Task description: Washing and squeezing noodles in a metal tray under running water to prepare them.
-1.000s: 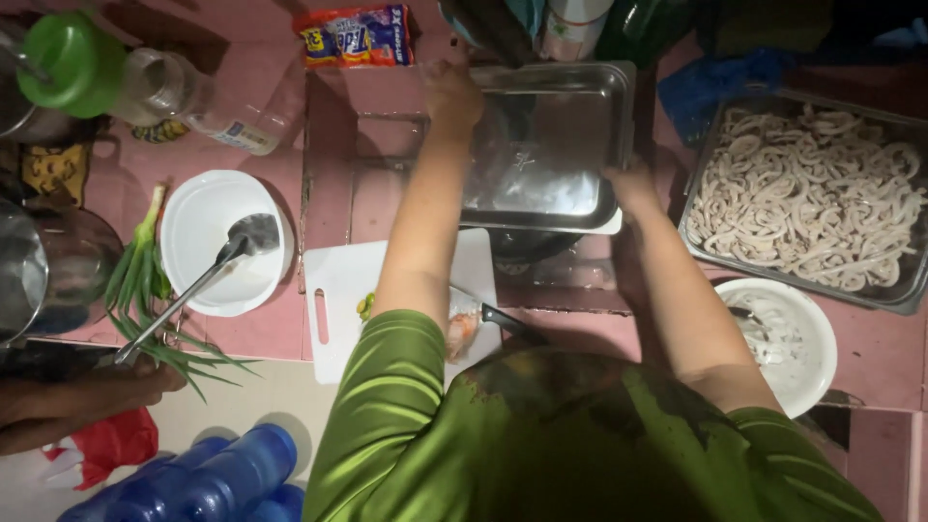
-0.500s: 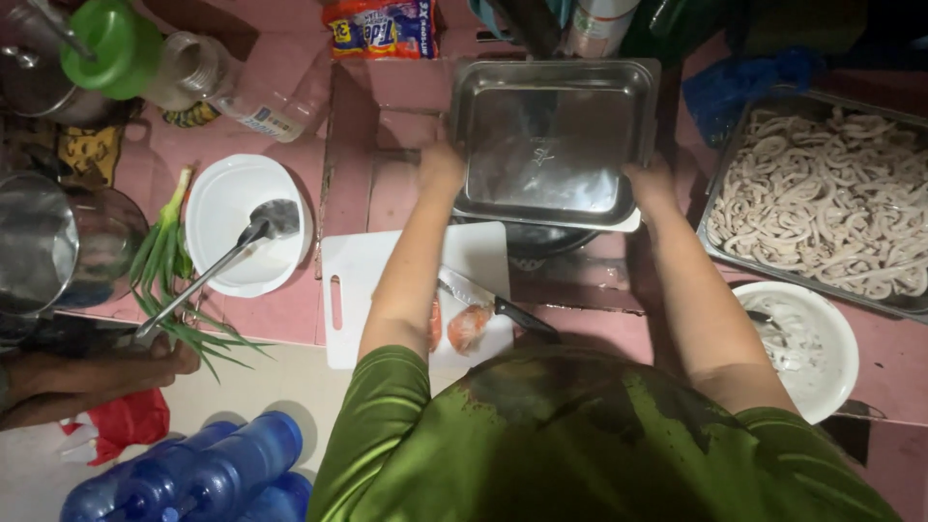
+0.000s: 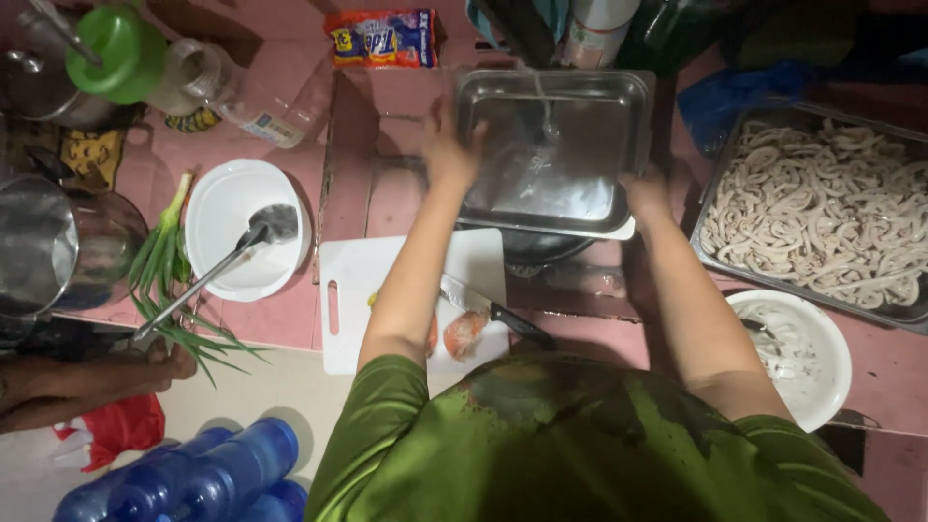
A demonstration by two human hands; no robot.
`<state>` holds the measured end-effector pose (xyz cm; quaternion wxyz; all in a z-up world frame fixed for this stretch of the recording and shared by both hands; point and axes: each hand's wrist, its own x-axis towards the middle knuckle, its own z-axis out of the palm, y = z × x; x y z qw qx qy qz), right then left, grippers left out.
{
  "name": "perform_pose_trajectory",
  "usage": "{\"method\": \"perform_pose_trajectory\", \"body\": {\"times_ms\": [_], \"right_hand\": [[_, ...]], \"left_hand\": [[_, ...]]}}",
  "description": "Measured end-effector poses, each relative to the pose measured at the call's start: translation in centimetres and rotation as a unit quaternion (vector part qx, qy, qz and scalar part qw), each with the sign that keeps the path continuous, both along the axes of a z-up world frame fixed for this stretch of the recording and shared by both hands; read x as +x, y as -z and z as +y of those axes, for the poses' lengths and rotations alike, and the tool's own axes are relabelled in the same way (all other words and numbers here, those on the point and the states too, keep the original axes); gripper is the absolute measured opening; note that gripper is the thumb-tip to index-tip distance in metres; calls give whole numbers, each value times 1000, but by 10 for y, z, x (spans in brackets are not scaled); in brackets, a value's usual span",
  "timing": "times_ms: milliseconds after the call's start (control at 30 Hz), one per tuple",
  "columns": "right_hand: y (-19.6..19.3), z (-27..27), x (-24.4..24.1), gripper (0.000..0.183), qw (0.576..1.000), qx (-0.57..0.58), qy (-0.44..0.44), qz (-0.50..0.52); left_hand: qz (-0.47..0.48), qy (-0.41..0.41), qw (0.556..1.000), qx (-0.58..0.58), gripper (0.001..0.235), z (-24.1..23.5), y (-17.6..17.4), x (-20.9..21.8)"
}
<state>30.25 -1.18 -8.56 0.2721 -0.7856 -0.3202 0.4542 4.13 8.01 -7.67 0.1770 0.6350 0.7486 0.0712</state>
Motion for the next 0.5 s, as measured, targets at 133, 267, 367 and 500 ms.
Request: {"method": "perform_pose_trajectory", "body": {"times_ms": [133, 267, 367, 500], "right_hand": [[48, 8, 16, 53, 999, -9, 53, -8], [53, 7, 16, 51, 998, 3, 55, -12], [52, 8, 16, 53, 998, -15, 69, -2], [98, 13, 26, 46, 996, 55, 72, 7]], "left_hand": [[-516, 77, 802, 290, 55, -1, -52, 47], [-590, 66, 752, 287, 57, 17, -104, 80], [-480, 106, 821, 291, 53, 11, -124, 80], [-353, 98, 888, 279, 61, 16, -104, 67]]}}
